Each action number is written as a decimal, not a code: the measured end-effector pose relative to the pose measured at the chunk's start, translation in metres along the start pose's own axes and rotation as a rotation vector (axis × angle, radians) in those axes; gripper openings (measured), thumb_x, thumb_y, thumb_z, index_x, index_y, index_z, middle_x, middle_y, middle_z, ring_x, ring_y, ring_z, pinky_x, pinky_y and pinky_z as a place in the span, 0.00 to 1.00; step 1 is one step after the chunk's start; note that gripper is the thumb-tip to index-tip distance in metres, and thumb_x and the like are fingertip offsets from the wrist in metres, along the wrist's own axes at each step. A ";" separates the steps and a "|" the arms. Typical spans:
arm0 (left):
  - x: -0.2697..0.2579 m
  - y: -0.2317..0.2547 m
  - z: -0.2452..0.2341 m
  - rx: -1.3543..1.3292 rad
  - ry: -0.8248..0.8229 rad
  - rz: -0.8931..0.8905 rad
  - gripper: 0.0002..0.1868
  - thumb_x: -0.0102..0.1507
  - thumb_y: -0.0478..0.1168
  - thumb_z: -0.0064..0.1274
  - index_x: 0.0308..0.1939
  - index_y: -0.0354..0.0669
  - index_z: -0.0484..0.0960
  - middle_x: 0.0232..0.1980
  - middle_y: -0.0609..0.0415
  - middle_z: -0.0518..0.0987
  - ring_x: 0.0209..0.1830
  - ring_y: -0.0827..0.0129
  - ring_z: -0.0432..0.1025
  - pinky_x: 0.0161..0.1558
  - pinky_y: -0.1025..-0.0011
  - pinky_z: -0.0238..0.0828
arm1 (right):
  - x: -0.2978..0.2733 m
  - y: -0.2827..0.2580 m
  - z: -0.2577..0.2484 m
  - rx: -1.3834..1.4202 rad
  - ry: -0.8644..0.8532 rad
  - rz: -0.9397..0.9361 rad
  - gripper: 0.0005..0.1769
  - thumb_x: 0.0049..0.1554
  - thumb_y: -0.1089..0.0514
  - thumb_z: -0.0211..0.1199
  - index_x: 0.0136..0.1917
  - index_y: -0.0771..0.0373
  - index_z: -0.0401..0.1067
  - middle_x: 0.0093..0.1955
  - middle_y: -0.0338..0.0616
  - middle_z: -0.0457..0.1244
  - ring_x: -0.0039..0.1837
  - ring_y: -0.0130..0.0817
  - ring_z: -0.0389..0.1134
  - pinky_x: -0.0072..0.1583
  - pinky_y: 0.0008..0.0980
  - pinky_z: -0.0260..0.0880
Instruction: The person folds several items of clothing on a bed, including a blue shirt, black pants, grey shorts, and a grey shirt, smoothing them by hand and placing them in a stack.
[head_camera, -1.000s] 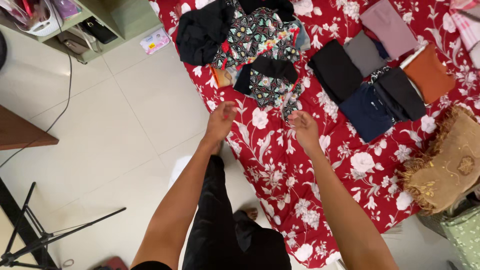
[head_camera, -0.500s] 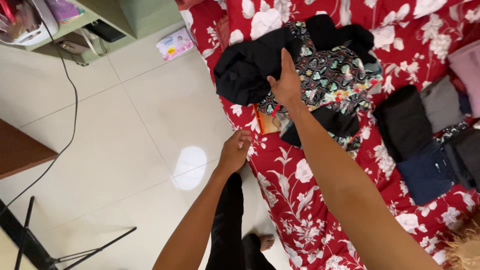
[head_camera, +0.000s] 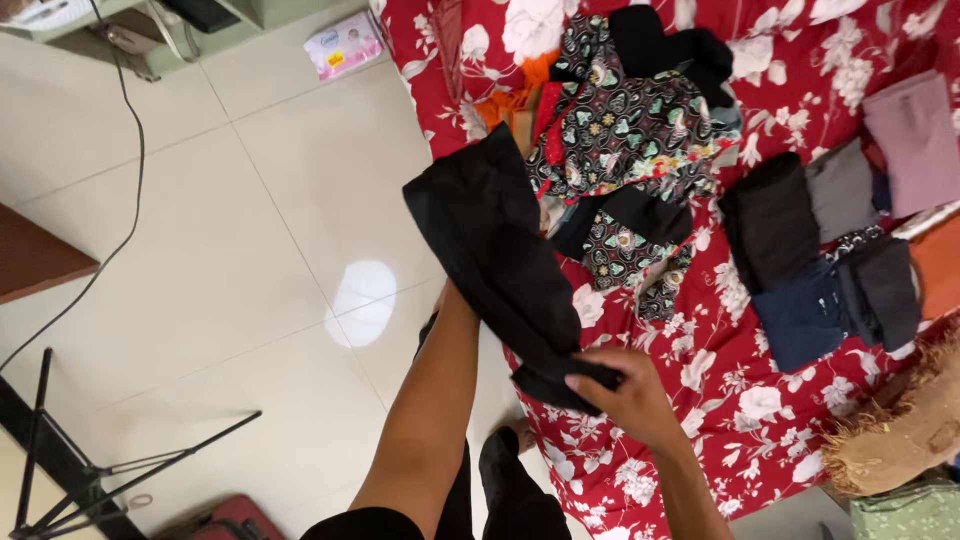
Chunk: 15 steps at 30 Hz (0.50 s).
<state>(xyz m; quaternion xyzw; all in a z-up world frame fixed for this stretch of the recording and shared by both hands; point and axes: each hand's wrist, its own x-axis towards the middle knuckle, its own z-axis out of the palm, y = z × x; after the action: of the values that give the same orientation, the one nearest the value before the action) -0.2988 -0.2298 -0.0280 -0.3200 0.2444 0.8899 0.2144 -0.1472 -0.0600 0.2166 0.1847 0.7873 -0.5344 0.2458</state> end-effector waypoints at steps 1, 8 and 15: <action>-0.006 0.003 0.004 -0.024 -0.035 0.002 0.21 0.66 0.38 0.46 0.63 0.37 0.73 0.59 0.48 0.80 0.58 0.59 0.75 0.60 0.62 0.72 | -0.025 0.008 -0.008 0.034 -0.010 0.021 0.11 0.49 0.65 0.73 0.47 0.68 0.81 0.39 0.40 0.73 0.40 0.21 0.69 0.42 0.23 0.70; -0.125 0.032 0.035 0.060 -0.351 0.076 0.25 0.63 0.31 0.52 0.65 0.37 0.71 0.61 0.48 0.77 0.60 0.58 0.73 0.63 0.60 0.72 | -0.196 0.133 -0.094 -0.001 0.343 0.128 0.10 0.51 0.64 0.73 0.47 0.66 0.81 0.36 0.40 0.70 0.38 0.24 0.66 0.40 0.26 0.67; -0.357 -0.028 0.126 0.868 -0.749 0.331 0.37 0.55 0.17 0.53 0.69 0.37 0.71 0.63 0.55 0.75 0.63 0.67 0.70 0.63 0.69 0.69 | -0.349 0.200 -0.141 -0.499 0.437 0.093 0.09 0.61 0.55 0.68 0.52 0.61 0.80 0.46 0.53 0.72 0.48 0.45 0.74 0.51 0.39 0.72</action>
<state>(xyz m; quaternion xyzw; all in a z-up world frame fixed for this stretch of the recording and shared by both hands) -0.0912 -0.2159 0.2902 0.1750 0.5402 0.7824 0.2557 0.2202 0.1336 0.3137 0.2649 0.9187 -0.2610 0.1328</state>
